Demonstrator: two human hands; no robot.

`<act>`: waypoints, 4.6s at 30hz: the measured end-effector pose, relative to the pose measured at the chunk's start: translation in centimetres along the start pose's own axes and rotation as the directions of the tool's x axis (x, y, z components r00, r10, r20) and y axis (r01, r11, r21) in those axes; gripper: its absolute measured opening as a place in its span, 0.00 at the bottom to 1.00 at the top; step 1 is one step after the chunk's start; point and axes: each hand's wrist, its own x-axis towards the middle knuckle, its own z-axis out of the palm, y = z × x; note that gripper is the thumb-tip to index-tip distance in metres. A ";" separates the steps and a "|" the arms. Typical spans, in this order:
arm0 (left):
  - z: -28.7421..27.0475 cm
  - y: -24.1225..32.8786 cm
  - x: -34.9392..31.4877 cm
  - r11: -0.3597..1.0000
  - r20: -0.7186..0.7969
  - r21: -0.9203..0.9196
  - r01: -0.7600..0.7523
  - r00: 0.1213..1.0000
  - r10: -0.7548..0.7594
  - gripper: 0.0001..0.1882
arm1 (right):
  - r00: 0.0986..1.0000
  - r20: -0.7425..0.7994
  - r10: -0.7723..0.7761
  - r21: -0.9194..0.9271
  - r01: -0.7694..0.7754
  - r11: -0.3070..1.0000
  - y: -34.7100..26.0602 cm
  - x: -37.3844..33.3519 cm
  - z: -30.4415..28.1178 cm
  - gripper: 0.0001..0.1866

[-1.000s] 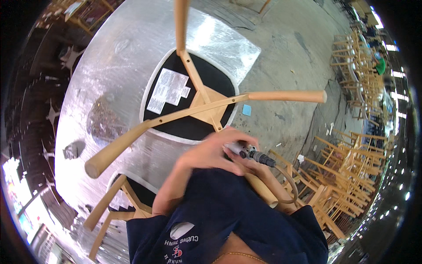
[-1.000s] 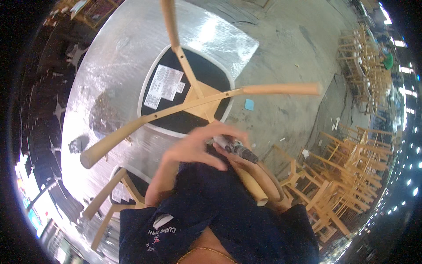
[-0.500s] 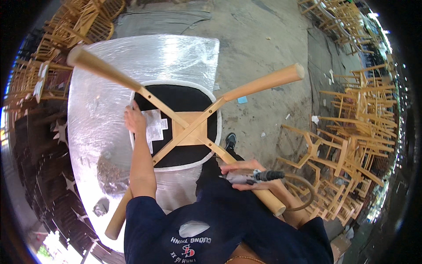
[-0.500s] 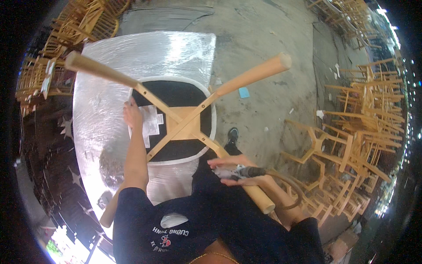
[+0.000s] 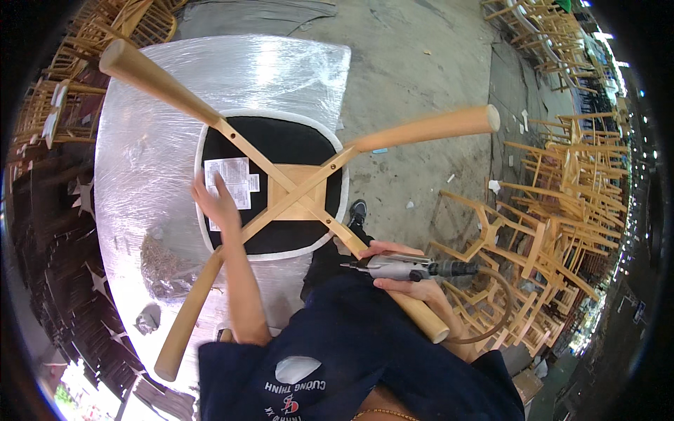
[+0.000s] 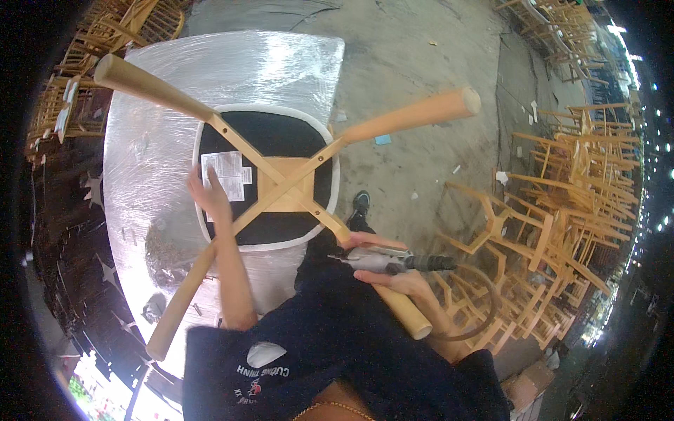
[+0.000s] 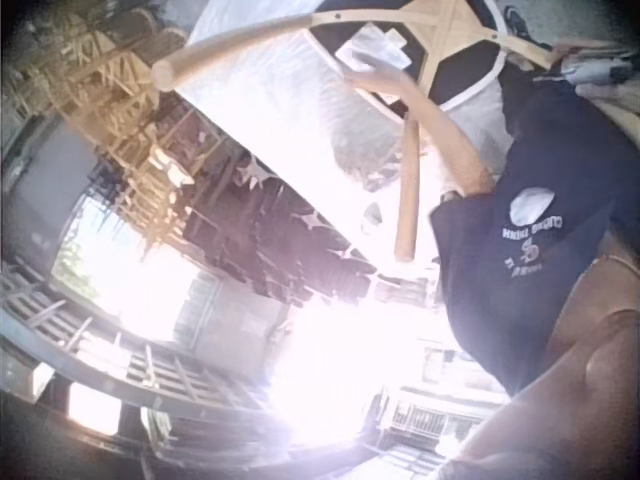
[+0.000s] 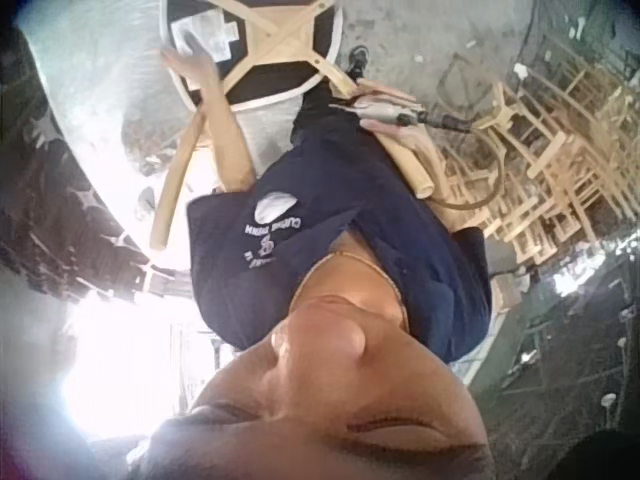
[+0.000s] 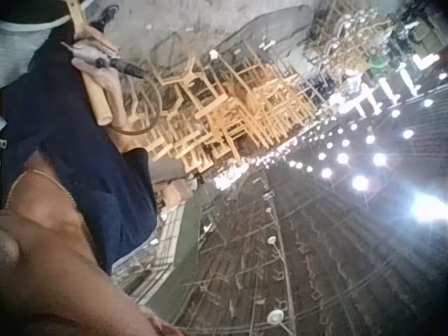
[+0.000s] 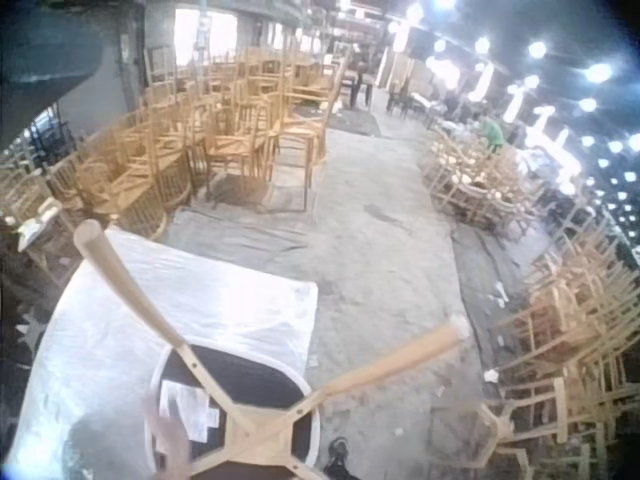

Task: The person assembles wooden chairs by attaching legs to seat frames using a pneumatic drill. They handle multiple chair components, aligning legs and fastening them to the seat base, then move completed chairs aside.

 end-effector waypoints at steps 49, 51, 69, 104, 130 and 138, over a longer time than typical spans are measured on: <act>2.2 17.5 -5.6 0.773 0.655 -0.147 -0.617 0.525 0.543 0.53 | 0.745 -0.657 -0.116 0.356 0.442 0.823 -5.8 6.0 -0.4 0.42; 5.3 18.7 -5.4 0.711 0.804 -0.054 -0.701 0.391 0.447 0.53 | 0.746 -0.651 -0.138 0.328 0.441 0.836 -5.6 6.0 -0.5 0.43; 7.1 17.0 -7.6 0.753 0.791 -0.089 -0.652 0.413 0.451 0.37 | 0.873 -0.468 -0.134 0.684 0.454 0.571 -5.1 3.0 -0.6 0.46; 3.1 14.1 -10.3 0.850 0.526 -0.129 -0.511 0.691 0.495 0.34 | 0.772 -0.623 -0.127 0.406 0.457 0.791 -7.6 2.2 1.9 0.36; 6.3 16.1 -9.2 0.861 0.543 -0.048 -0.507 0.710 0.448 0.05 | 0.887 -0.181 -0.425 -0.547 0.269 0.793 -4.4 17.2 -0.2 0.31; 6.5 15.9 -9.1 0.869 0.582 -0.052 -0.492 0.692 0.427 0.05 | 0.868 -0.187 -0.459 -0.621 0.258 0.740 -3.8 16.9 0.6 0.28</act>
